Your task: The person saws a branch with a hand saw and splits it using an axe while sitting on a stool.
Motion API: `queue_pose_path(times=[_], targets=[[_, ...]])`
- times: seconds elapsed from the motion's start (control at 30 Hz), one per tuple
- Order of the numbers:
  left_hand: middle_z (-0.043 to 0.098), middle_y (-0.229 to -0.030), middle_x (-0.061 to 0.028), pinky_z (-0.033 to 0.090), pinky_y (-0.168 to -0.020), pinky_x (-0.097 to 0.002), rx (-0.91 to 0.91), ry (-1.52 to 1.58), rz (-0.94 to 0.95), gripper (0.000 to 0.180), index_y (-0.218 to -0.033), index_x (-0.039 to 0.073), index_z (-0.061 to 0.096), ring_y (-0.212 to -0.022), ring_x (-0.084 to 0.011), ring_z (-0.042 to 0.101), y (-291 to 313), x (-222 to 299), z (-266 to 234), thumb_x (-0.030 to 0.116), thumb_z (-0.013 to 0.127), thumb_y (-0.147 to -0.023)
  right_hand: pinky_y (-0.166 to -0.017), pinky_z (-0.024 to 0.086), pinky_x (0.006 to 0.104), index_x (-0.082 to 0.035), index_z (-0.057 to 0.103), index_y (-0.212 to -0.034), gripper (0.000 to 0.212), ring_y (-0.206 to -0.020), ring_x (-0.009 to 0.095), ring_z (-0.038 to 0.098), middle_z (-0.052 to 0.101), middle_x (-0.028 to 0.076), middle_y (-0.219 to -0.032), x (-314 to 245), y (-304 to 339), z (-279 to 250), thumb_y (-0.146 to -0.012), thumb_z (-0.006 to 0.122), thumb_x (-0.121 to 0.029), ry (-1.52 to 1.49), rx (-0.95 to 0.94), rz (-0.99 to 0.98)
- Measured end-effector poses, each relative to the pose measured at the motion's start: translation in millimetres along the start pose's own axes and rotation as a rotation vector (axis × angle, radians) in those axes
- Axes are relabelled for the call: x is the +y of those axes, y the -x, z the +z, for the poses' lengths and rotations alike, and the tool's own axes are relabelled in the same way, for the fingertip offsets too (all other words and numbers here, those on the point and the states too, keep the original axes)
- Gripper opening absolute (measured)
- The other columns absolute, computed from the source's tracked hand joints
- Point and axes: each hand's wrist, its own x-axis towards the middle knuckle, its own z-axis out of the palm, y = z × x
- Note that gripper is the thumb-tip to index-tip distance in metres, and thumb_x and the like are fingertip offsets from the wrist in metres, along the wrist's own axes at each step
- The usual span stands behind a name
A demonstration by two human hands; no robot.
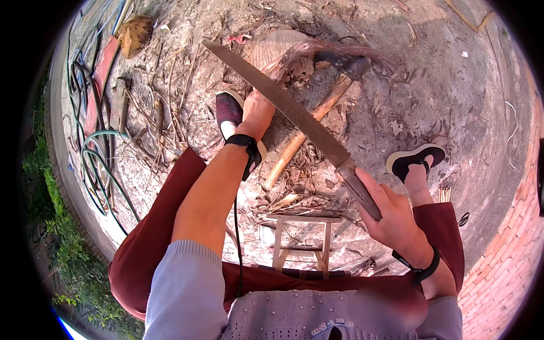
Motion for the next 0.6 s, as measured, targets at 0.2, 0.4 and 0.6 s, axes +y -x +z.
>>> queue_pose_path(times=[0.2, 0.4, 0.6], targets=[[0.050, -0.088, -0.0234, 0.050, -0.051, -0.0372, 0.021, 0.168, -0.313, 0.026, -0.094, -0.006, 0.047, -0.063, -0.0333, 0.059, -5.0, 18.0, -12.8, 0.017, 0.052, -0.081, -0.053, 0.046, 0.0381, -0.014, 0.036, -0.130, 0.065, -0.059, 0.033, 0.056, 0.055, 0.016, -0.073, 16.3, -19.6, 25.7, -0.070, 0.059, -0.003, -0.079, 0.126, 0.053], [0.049, -0.092, -0.0237, 0.049, -0.050, -0.0395, 0.052, 0.217, -0.329, 0.026, -0.100, -0.003, 0.047, -0.061, -0.0347, 0.058, -4.2, 9.0, -7.1, 0.012, 0.052, -0.080, -0.054, 0.046, 0.0379, -0.015, 0.037, -0.129, 0.064, -0.062, 0.034, 0.056, 0.055, 0.016, -0.073, 27.7, -18.8, 33.6, -0.070, 0.060, -0.004, -0.069, 0.140, 0.017], [0.050, -0.091, -0.0242, 0.049, -0.050, -0.0410, 0.065, 0.242, -0.357, 0.029, -0.101, -0.003, 0.045, -0.062, -0.0357, 0.058, -4.3, 14.5, -5.5, 0.015, 0.053, -0.081, -0.052, 0.045, 0.0371, -0.014, 0.039, -0.128, 0.064, -0.060, 0.033, 0.056, 0.054, 0.016, -0.072, 32.6, -9.5, 38.8, -0.069, 0.062, -0.004, -0.026, 0.127, 0.059]])
